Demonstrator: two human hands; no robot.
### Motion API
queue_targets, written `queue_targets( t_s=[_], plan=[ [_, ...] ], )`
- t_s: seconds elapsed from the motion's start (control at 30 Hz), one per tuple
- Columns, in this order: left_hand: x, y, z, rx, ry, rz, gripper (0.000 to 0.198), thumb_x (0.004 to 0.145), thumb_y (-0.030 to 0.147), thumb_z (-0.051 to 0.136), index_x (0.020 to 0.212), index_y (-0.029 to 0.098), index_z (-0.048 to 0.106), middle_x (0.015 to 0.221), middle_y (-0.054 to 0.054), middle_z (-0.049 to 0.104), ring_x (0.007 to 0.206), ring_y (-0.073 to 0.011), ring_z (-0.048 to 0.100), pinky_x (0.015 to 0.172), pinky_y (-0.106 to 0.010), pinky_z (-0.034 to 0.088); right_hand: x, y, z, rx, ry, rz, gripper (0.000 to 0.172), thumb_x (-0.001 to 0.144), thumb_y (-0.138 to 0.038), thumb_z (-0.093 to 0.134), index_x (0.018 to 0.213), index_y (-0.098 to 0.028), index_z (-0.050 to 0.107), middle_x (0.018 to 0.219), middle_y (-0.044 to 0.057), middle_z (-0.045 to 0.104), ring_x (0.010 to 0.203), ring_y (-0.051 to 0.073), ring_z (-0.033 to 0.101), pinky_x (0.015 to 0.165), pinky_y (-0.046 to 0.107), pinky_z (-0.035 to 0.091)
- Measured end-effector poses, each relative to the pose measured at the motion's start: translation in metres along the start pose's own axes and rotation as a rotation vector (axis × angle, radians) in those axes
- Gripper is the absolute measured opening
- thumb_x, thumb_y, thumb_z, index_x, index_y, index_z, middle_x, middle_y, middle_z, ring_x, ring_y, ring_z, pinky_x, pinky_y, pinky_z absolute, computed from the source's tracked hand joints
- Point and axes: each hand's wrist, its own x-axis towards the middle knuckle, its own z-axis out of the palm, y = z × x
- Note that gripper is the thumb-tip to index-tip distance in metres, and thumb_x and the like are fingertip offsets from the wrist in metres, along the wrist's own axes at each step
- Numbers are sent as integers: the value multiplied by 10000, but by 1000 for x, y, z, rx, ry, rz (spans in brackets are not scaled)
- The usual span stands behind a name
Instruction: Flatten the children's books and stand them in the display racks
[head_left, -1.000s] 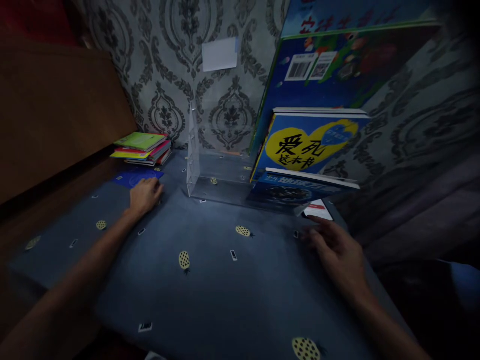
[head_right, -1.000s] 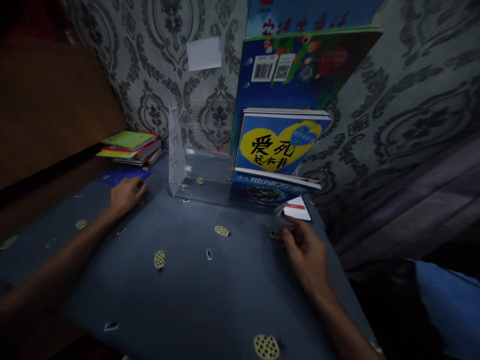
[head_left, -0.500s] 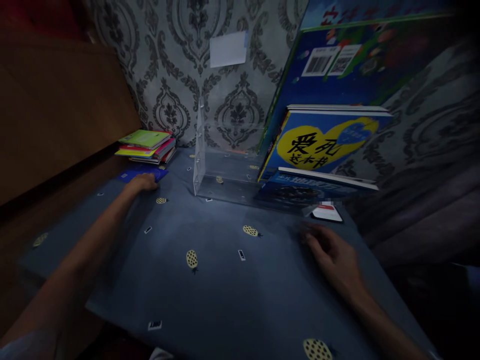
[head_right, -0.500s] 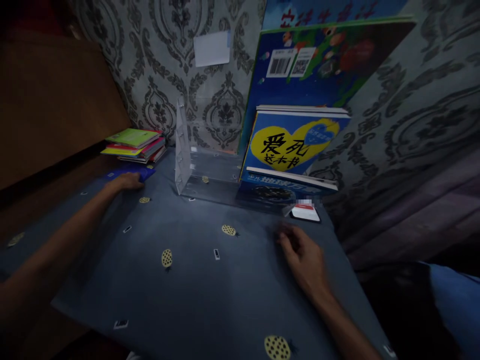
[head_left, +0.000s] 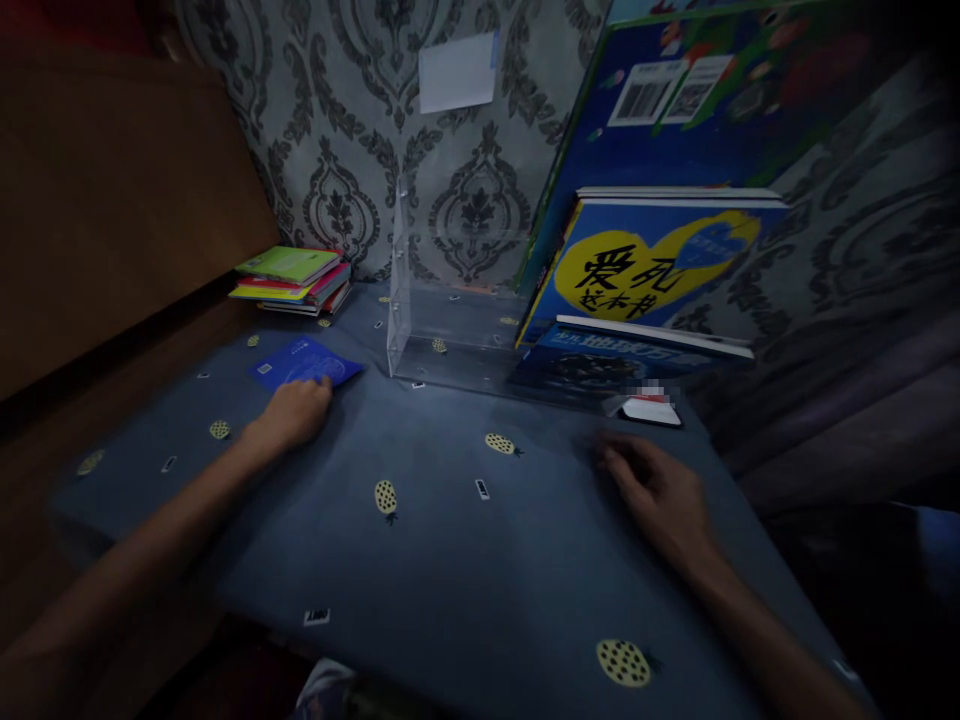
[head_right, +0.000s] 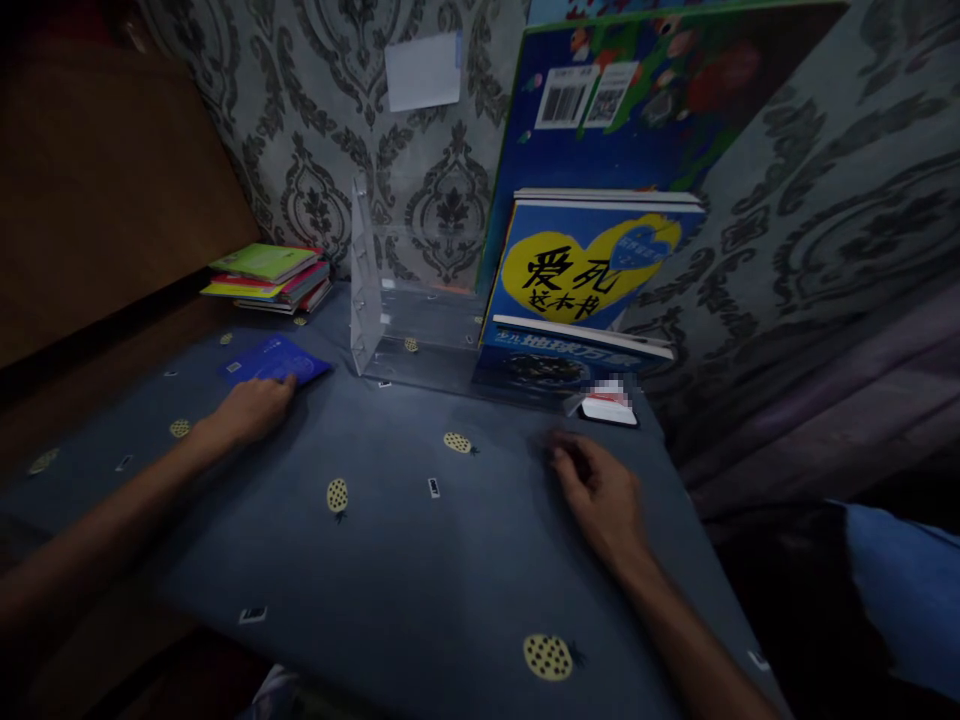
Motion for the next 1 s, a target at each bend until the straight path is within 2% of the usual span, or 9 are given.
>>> queue_targets(
  t_s=[0.17,0.23,0.3,0.4,0.53,0.6,0.67,0.8,1.0],
  plan=[
    [-50,50,-10,-3,-12,157,490,912,48,334,1306,64,625,1026,-241,736,933,-343,731,820,-454,549,-1,-1,-1,-15,-18,-20,324,875,-462,558,1014,-229,734,979,74,793,771,258,729,765,433,587],
    [-63,67,-18,-2,-23,245,433,925,66,346,1205,98,674,949,-212,742,874,-332,738,763,-437,554,-1,-1,-1,-23,-16,-21,323,873,-462,556,1003,-229,739,977,75,791,773,260,726,762,437,584],
    [-65,74,-26,-14,-24,270,366,978,174,359,1119,146,695,903,-181,746,826,-329,737,707,-424,549,-1,-2,-1,-25,-13,-20,325,864,-457,557,991,-224,745,965,79,790,765,261,724,738,432,579],
    [-44,53,-36,-15,28,89,373,1017,298,343,1083,180,691,918,-167,750,855,-339,732,703,-423,540,-1,-5,-1,-30,-7,-25,322,849,-442,555,971,-217,751,931,83,786,775,266,724,706,418,570],
    [9,-11,-32,-88,148,-216,370,1014,374,391,1219,168,621,1296,-194,659,1183,-381,630,823,-430,535,-1,-9,-3,-50,-6,-51,294,847,-430,557,939,-227,749,914,78,782,790,268,715,695,404,563],
    [30,-40,-25,-124,114,-281,423,1004,479,422,1209,166,620,1342,-209,625,1255,-402,576,839,-425,533,-1,-11,-4,-58,-11,-62,284,855,-424,553,937,-236,749,918,73,783,785,263,710,681,392,555],
    [42,-58,-17,-177,49,-307,495,993,565,422,1139,150,648,1266,-211,664,1166,-381,632,818,-412,538,-1,-12,-4,-64,-9,-61,285,860,-421,546,937,-237,750,916,70,783,769,256,704,661,379,543],
    [51,-71,-4,-232,-21,-309,585,928,648,511,1123,112,639,1225,-196,690,1104,-363,662,810,-402,541,-1,-13,-4,-68,-11,-62,273,859,-398,541,926,-234,749,892,66,779,731,236,690,637,356,524],
    [47,-64,7,-287,-42,-243,595,842,709,561,1105,182,645,1174,-140,723,1065,-333,683,768,-362,528,-2,-20,-5,-62,-17,-55,286,858,-401,533,915,-227,753,903,72,780,761,246,697,652,367,534]
  ],
)
